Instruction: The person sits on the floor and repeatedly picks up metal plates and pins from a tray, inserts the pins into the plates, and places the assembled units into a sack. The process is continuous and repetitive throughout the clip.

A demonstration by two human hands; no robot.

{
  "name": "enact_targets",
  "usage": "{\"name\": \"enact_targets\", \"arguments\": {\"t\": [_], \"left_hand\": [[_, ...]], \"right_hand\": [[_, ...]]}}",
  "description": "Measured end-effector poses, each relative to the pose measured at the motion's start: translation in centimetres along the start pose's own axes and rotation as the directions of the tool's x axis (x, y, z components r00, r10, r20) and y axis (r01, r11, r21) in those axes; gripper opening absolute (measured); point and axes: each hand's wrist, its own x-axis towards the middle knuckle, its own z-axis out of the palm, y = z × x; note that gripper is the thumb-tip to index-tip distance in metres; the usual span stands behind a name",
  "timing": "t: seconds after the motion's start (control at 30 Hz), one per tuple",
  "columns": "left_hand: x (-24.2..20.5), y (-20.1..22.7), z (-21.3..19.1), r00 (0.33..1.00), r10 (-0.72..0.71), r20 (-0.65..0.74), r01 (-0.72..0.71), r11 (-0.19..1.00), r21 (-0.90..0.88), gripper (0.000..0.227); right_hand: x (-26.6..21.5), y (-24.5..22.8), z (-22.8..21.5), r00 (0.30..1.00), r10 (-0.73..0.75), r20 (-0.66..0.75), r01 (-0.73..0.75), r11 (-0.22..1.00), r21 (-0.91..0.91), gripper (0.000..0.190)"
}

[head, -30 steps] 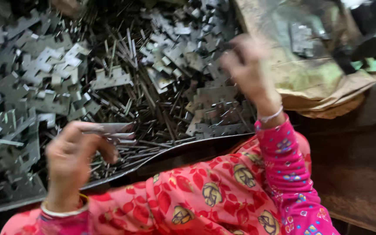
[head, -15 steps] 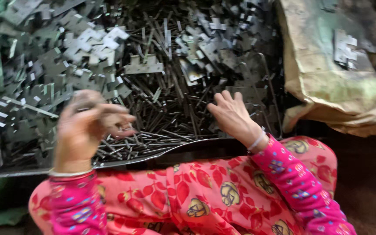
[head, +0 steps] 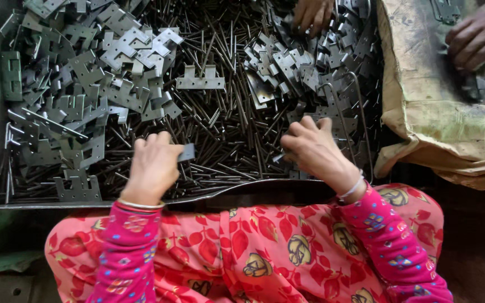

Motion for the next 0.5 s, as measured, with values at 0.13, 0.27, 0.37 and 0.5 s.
{"name": "enact_targets", "arguments": {"t": [0.13, 0.27, 0.37, 0.5], "left_hand": [[0.3, 0.6, 1.1, 0.999, -0.002, 0.037, 0.001, 1.0, 0.018, 0.025], [1.2, 0.0, -0.5, 1.0, 0.014, 0.009, -0.01, 0.954, -0.301, 0.022], [1.1, -0.2, -2.3, 0.999, -0.04, -0.027, -0.005, 0.463, -0.886, 0.017], [0.4, 0.7, -3.5, 0.989, -0.033, 0.147, 0.108, -0.524, -0.845, 0.019]], "right_hand": [[0.0, -0.2, -1.3, 0.93, 0.186, -0.317, -0.038, 0.907, 0.42, 0.008], [0.6, -0.2, -0.3, 0.893, 0.247, -0.377, -0.081, 0.911, 0.404, 0.015], [0.6, -0.3, 1.4, 0.908, 0.266, -0.323, -0.147, 0.926, 0.349, 0.016], [0.8, 0.4, 2.0, 0.82, 0.549, -0.16, -0.177, 0.51, 0.842, 0.019]]}}
